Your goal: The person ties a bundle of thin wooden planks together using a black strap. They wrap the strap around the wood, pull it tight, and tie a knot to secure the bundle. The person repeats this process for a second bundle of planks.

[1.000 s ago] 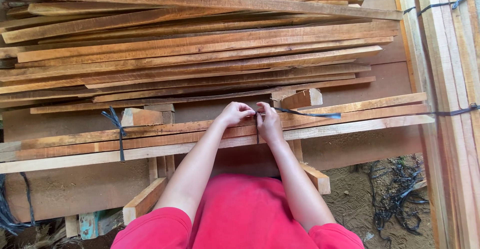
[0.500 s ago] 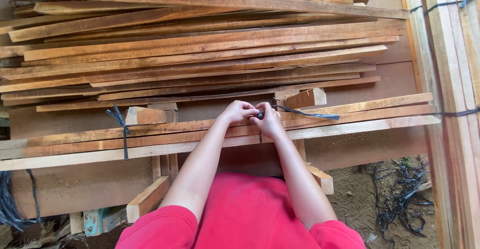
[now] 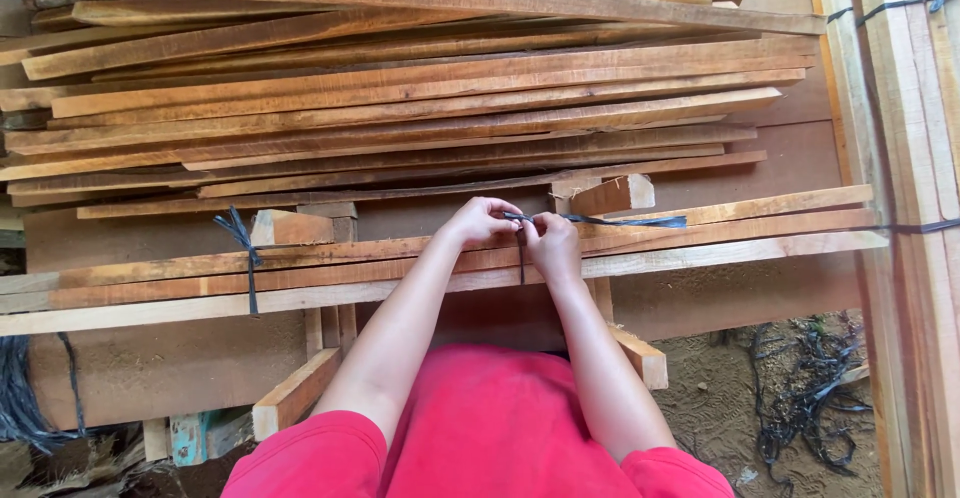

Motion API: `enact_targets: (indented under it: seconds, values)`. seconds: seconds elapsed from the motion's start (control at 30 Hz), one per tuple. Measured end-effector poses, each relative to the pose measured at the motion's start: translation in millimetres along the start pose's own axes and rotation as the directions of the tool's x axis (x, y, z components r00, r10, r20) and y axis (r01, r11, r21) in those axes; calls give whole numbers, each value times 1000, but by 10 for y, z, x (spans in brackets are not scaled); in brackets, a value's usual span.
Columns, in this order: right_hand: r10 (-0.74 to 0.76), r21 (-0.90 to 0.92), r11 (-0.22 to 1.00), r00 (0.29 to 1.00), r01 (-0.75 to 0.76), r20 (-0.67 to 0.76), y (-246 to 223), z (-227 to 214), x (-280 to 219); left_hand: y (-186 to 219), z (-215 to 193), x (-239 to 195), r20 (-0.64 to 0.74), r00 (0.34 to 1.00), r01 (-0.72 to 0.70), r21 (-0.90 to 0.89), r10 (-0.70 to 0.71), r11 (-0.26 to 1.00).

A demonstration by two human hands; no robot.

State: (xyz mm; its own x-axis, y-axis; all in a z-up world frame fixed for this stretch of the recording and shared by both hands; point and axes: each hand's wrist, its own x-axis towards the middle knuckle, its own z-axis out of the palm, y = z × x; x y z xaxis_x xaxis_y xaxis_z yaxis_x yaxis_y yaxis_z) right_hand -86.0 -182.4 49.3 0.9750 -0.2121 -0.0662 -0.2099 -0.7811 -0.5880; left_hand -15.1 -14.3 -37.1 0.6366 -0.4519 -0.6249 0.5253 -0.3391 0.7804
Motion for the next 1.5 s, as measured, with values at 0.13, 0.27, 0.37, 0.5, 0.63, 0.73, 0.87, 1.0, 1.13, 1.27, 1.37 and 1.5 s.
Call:
enact_targets:
  seconds: [0.13, 0.27, 0.37, 0.5, 0.63, 0.73, 0.87, 1.0, 1.13, 1.27, 1.37, 1.5]
  values:
    - [43, 23, 999, 999, -44, 16, -14, 8, 34, 323, -7, -295, -70, 997, 27, -180, -40, 983]
    - [71, 43, 996, 996, -74, 53, -37, -16, 44, 122, 155, -54, -256, 963, 88, -12, -88, 996]
    - [89, 34, 995, 994, -92, 66, -37, -5, 48, 101, 225, -25, -364, 924, 155, 80, -116, 985]
    - [126, -8, 992, 987, -126, 96, -102, -58, 65, 270, 280, -88, -459, 878, 230, 164, -132, 959]
    - [167, -126, 981, 971, -147, 174, -171, -63, 99, 417, 290, -118, -478, 861, 269, 139, -173, 953]
    - [189, -212, 966, 962, -147, 194, -164, 26, 51, 509, 250, -98, -507, 842, 316, 189, -183, 930]
    - [-58, -195, 978, 995, 73, 84, -190, -15, -199, 534, 197, 15, -567, 784, 450, 238, -253, 861]
    - [-288, -141, 948, 957, 284, -13, -115, -24, -361, 456, 184, 179, -563, 774, 481, 221, -291, 848]
    - [-315, -130, 943, 948, 307, -44, -140, -17, -404, 863, 162, -154, -483, 838, 460, 369, -256, 808]
    - [-218, 1, 976, 971, 219, -97, -123, 9, -478, 488, 163, 36, -508, 835, 357, 210, -211, 910]
    - [-120, 124, 984, 988, 132, -96, -175, -71, -447, 272, 187, 173, -398, 895, 297, 191, -203, 935]
    - [118, 362, 928, 992, -94, -45, -359, -92, -337, 40, 288, 361, -278, 931, 306, 249, -235, 919]
